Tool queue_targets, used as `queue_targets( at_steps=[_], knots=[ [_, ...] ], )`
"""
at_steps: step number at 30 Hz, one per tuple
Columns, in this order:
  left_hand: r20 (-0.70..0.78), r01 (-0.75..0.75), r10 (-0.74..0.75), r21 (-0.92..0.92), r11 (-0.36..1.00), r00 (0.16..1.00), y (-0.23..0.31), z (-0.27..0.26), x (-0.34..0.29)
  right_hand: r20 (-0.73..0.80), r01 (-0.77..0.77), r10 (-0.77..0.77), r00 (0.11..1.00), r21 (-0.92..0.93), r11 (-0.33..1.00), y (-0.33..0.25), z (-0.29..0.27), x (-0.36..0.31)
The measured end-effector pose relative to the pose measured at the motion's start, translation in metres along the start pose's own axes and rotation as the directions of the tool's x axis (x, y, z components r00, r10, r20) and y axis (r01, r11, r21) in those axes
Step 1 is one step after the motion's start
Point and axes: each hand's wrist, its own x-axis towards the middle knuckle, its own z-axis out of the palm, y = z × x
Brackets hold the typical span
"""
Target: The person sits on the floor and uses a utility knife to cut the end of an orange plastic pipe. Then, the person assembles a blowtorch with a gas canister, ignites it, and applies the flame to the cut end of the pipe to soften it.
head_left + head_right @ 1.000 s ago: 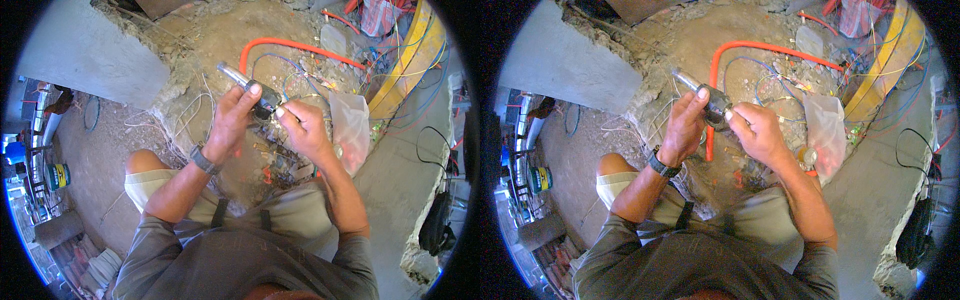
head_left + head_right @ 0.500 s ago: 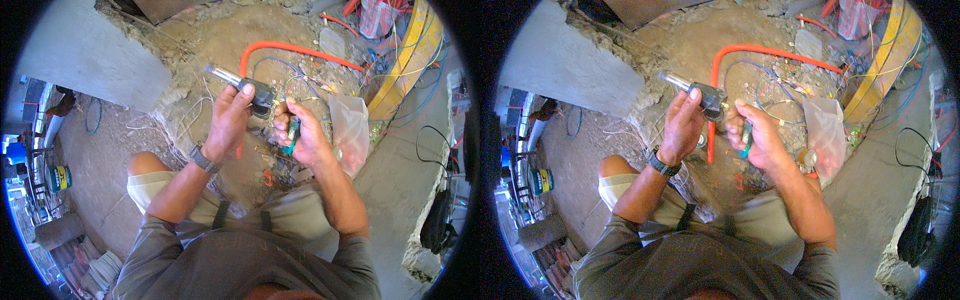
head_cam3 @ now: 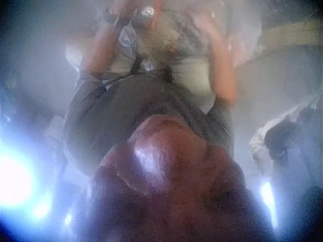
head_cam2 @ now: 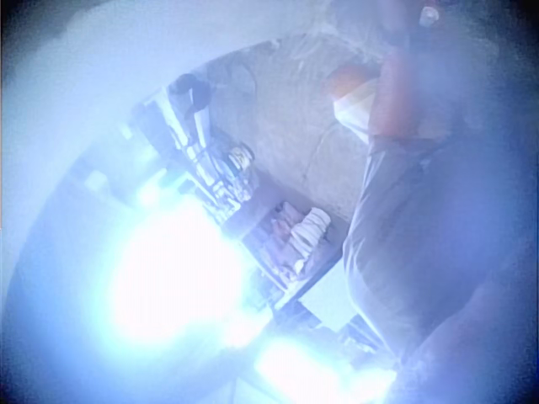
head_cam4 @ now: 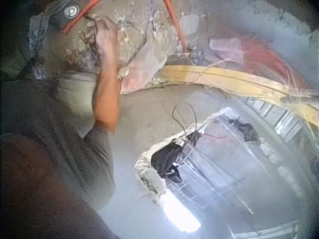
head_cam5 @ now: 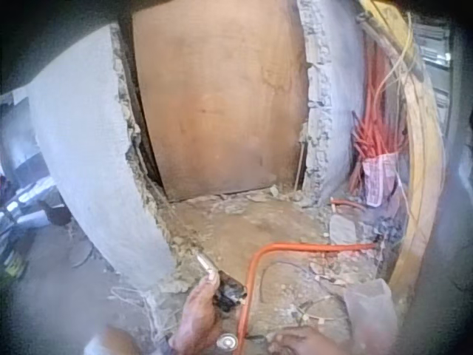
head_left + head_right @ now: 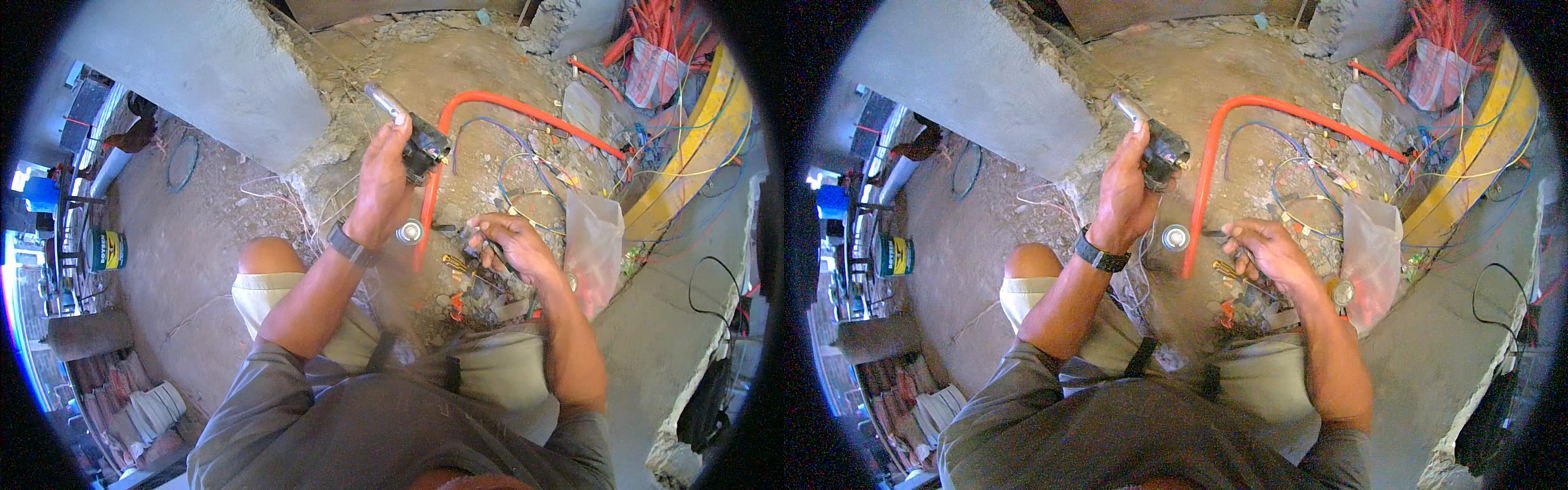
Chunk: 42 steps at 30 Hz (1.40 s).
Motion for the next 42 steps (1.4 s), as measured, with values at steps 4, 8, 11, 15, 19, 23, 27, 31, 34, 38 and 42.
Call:
queue_targets(
  at_steps=[4,8,11,15,19,23,27,31,34,38,42],
  knots=[
    [0.065,0.046,-0.048,0.034,0.998,0.997,0.010,-0.010,0.002,-0.120,0.146,-0.148,0.982,-0.028,0.989,0.008,0.009,0.006],
    [0.029,-0.007,0.006,0.017,1.000,1.000,0.018,-0.010,0.003,-0.057,0.316,-0.461,0.886,-0.654,0.688,0.020,-0.011,0.020],
    [0.017,-0.041,0.041,-0.024,0.999,0.999,0.031,-0.003,-0.002,-0.051,0.360,-0.662,0.748,-0.806,0.469,0.013,-0.002,0.017],
    [0.061,-0.094,0.095,-0.012,0.995,0.994,0.037,-0.002,0.001,-0.245,0.211,-0.588,0.771,-0.772,0.599,0.004,0.009,0.010],
    [0.109,-0.123,0.124,-0.015,0.992,0.986,0.042,-0.012,0.003,-0.166,0.492,-0.696,0.699,-0.596,0.635,0.007,0.004,0.020],
    [0.055,-0.064,0.065,-0.014,0.998,0.996,0.046,-0.018,0.001,-0.291,0.600,-0.674,0.679,-0.308,0.738,-0.001,0.009,0.027],
    [0.110,-0.072,0.077,-0.048,0.996,0.991,0.042,-0.017,-0.003,-0.338,0.537,-0.506,0.794,-0.003,0.844,-0.010,0.007,0.020],
    [0.179,-0.018,0.042,-0.131,0.991,0.983,0.046,-0.010,-0.009,-0.338,0.503,-0.481,0.809,-0.027,0.864,-0.006,-0.001,0.022],
    [0.212,-0.014,0.041,-0.125,0.992,0.976,0.040,-0.020,-0.007,-0.335,0.514,-0.449,0.829,0.137,0.847,-0.011,0.010,0.018],
    [0.125,0.053,-0.038,-0.119,0.991,0.991,0.045,-0.018,-0.009,-0.234,0.486,-0.426,0.874,0.436,0.758,-0.014,0.011,0.013],
    [0.181,0.042,-0.021,-0.117,0.992,0.983,0.033,-0.022,-0.007,-0.206,0.529,-0.487,0.849,0.303,0.793,-0.016,0.007,0.003]
  ],
)
